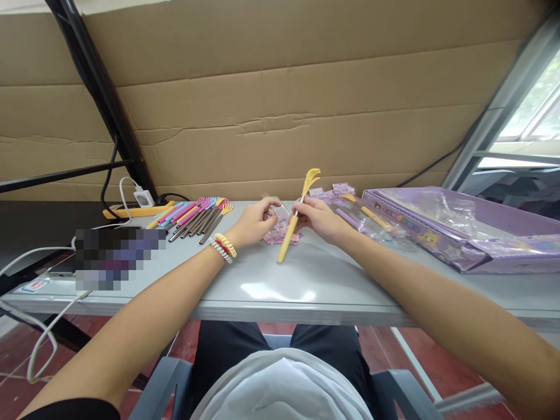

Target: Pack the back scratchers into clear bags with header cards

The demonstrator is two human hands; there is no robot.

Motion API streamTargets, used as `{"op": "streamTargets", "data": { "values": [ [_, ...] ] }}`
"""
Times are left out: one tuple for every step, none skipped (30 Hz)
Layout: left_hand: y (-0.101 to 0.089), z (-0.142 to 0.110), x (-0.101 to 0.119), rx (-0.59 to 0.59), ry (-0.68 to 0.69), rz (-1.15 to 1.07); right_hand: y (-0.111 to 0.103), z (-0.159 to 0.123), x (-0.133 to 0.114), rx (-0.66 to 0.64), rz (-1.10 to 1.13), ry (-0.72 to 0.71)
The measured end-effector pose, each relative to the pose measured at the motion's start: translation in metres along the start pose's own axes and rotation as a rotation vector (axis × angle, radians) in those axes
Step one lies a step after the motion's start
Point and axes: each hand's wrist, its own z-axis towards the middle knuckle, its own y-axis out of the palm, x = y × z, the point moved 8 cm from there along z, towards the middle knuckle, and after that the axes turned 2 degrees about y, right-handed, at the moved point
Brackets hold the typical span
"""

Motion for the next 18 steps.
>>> {"op": "streamTargets", "data": {
  "values": [
    [0.001,0.000,0.000,-0.013,-0.003,-0.011,-0.004,0.000,-0.004,0.027,0.027,-0.032],
    [0.003,-0.001,0.001,-0.027,-0.004,-0.020,-0.008,0.001,-0.009,0.052,0.038,-0.074],
    [0.004,-0.001,0.001,-0.039,-0.003,-0.027,-0.011,0.000,-0.013,0.072,0.036,-0.116],
    [0.004,-0.001,0.001,-0.049,-0.003,-0.029,-0.014,0.000,-0.017,0.090,0.022,-0.151],
    [0.005,-0.001,0.001,-0.057,-0.005,-0.027,-0.017,-0.001,-0.020,0.107,0.001,-0.179],
    [0.005,-0.001,0.000,-0.060,-0.008,-0.024,-0.018,-0.002,-0.023,0.124,-0.026,-0.197],
    [0.005,-0.001,0.000,-0.060,-0.011,-0.021,-0.020,-0.003,-0.025,0.139,-0.059,-0.210],
    [0.005,-0.002,0.000,-0.060,-0.014,-0.020,-0.021,-0.004,-0.027,0.158,-0.103,-0.226],
    [0.005,-0.002,0.000,-0.060,-0.015,-0.022,-0.022,-0.006,-0.031,0.179,-0.173,-0.257],
    [0.005,-0.002,0.000,-0.061,-0.015,-0.032,-0.022,-0.008,-0.036,0.205,-0.270,-0.310],
    [0.005,-0.002,0.001,-0.061,-0.013,-0.052,-0.021,-0.011,-0.041,0.224,-0.393,-0.374],
    [0.006,-0.002,0.003,-0.067,-0.008,-0.079,-0.017,-0.014,-0.045,0.231,-0.531,-0.440],
    [0.007,-0.003,0.004,-0.078,-0.002,-0.113,-0.012,-0.016,-0.046,0.223,-0.668,-0.495],
    [0.007,-0.003,0.006,-0.093,0.004,-0.150,-0.007,-0.017,-0.045,0.201,-0.786,-0.532],
    [0.008,-0.004,0.007,-0.112,0.008,-0.190,-0.002,-0.017,-0.041,0.171,-0.873,-0.546],
    [0.010,-0.005,0.009,-0.133,0.008,-0.230,0.002,-0.017,-0.037,0.143,-0.927,-0.546],
    [0.011,-0.005,0.009,-0.152,0.003,-0.268,0.004,-0.016,-0.033,0.128,-0.954,-0.540],
    [0.012,-0.006,0.009,-0.167,-0.006,-0.304,0.006,-0.015,-0.031,0.129,-0.962,-0.531]
  ]
}}
